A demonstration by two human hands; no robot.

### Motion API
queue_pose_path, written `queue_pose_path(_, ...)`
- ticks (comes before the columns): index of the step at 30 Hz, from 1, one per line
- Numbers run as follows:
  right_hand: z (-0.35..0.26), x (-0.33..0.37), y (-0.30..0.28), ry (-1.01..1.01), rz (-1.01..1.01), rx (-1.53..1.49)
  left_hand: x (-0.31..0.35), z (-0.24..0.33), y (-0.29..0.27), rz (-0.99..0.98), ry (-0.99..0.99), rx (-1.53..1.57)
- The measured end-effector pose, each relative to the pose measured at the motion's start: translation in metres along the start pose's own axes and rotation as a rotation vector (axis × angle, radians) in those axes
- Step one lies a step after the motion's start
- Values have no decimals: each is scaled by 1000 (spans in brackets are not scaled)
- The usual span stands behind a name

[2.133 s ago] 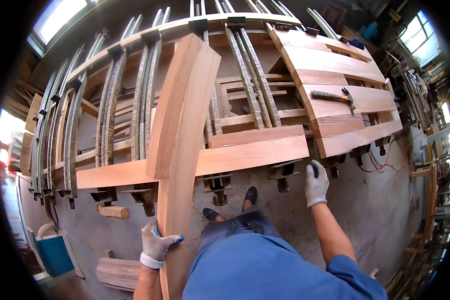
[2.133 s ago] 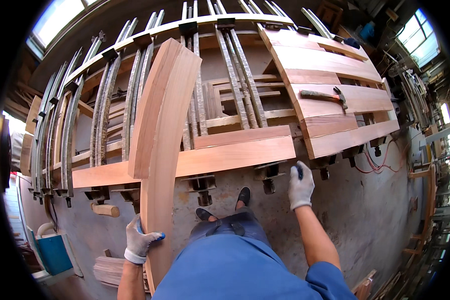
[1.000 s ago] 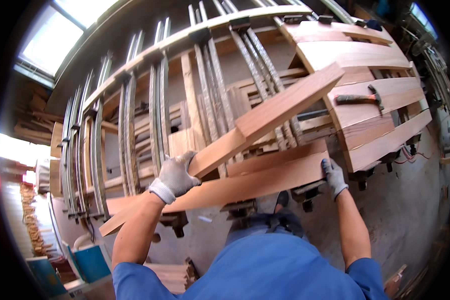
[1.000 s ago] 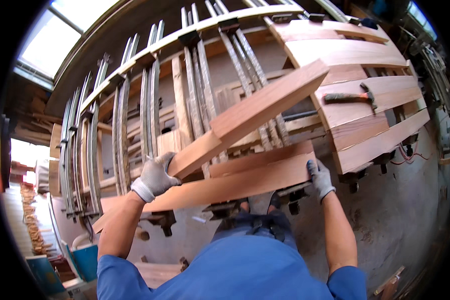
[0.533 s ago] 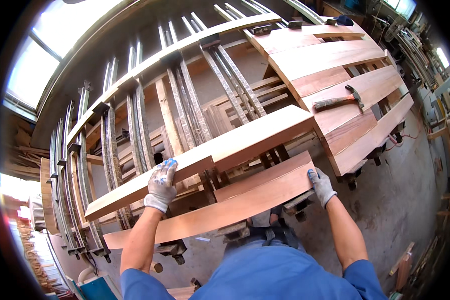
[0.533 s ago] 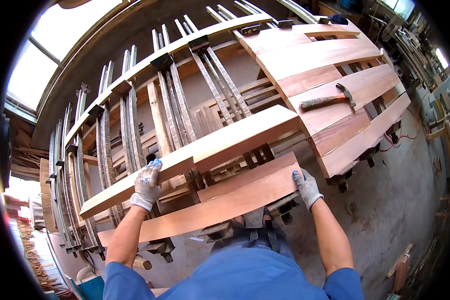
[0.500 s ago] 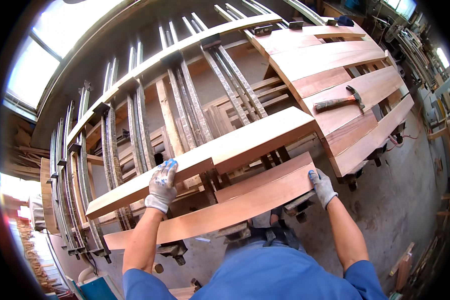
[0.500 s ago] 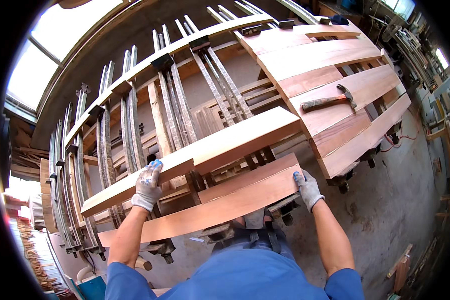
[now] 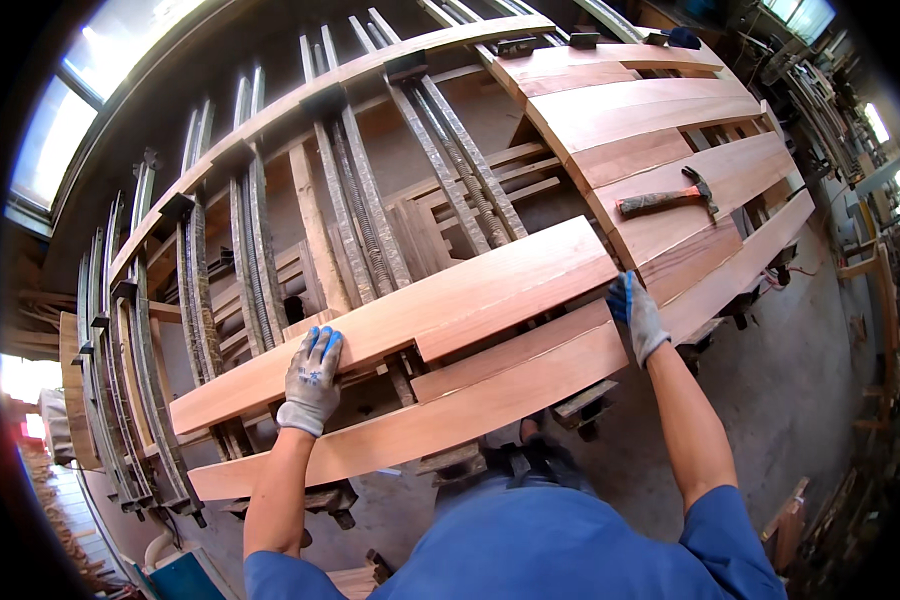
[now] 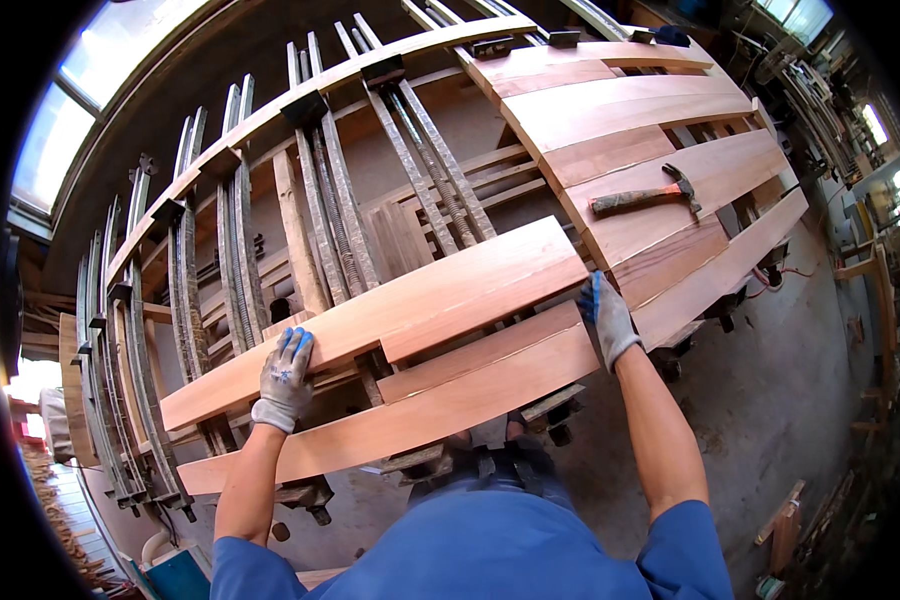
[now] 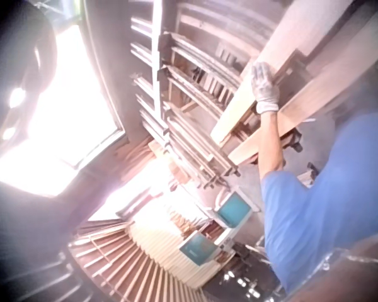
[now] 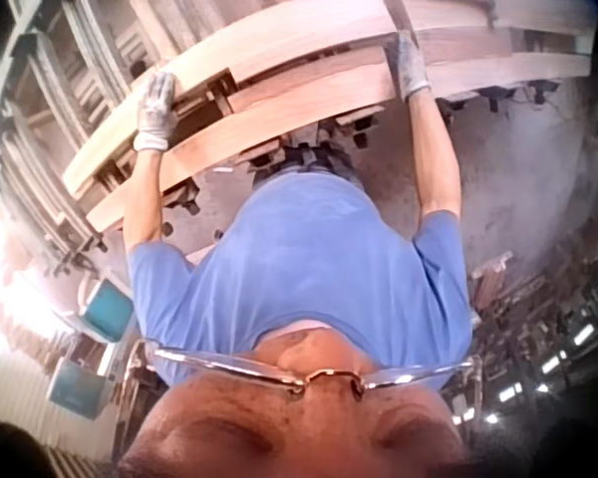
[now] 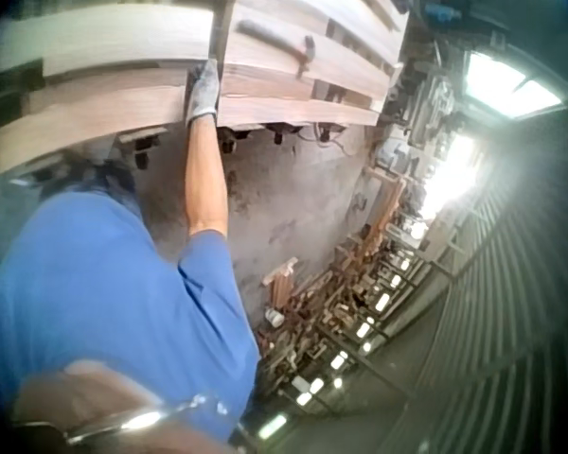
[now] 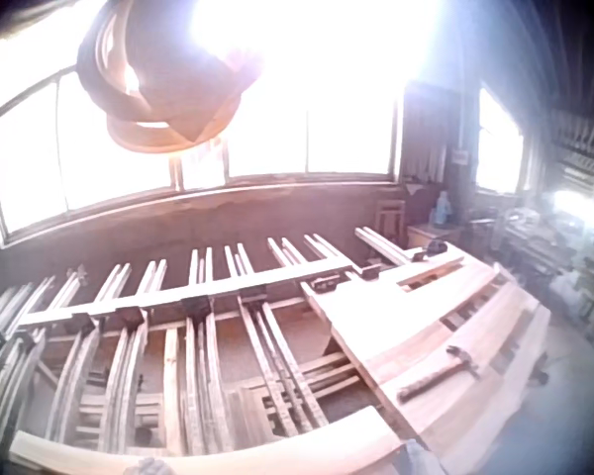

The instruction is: The person picks up wooden planks from a workbench and places them into a clamping jig, aligning them side by side. They then return to the workbench, pick up additional planks, and use a nail gun to fasten them together on the bench before placing them back into the jig.

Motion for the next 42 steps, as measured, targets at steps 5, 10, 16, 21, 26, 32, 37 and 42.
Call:
queue_pose_path(5,-31,-20,25,-209,-67,293,-5,-3,-11,-31,-47,174)
queue_pose_path(10,-51,-11,33,-266,13,474,-38,18,-21,-111,-140,37)
queue_pose_path(16,-43,12,48,-248,-61,543,-27,-17,2,-256,-221,147)
queue_pose_path(21,-47,25,69,-204,-123,579,-4,-30,-3,-241,-258,131)
queue_pose_path(26,-47,20,65,-219,-150,542,1,-29,-2,-229,-269,141)
queue_pose_path(32,-16,16,40,-241,-165,420,2,-16,-2,-171,-258,101)
queue_pose_path(37,-30,56,12,-305,73,537,36,32,-18,111,-189,215)
queue_pose_path(42,87,132,-70,-82,141,583,73,84,14,-66,-346,427)
Point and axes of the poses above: each hand's wrist, its own x-axis away from the middle knuckle, its own y-axis out of the palm, z = x × y, the point moved 9 cm from there along -x, towards the middle knuckle, and after that the axes turned 5 degrees about x, right-handed, at the moved point
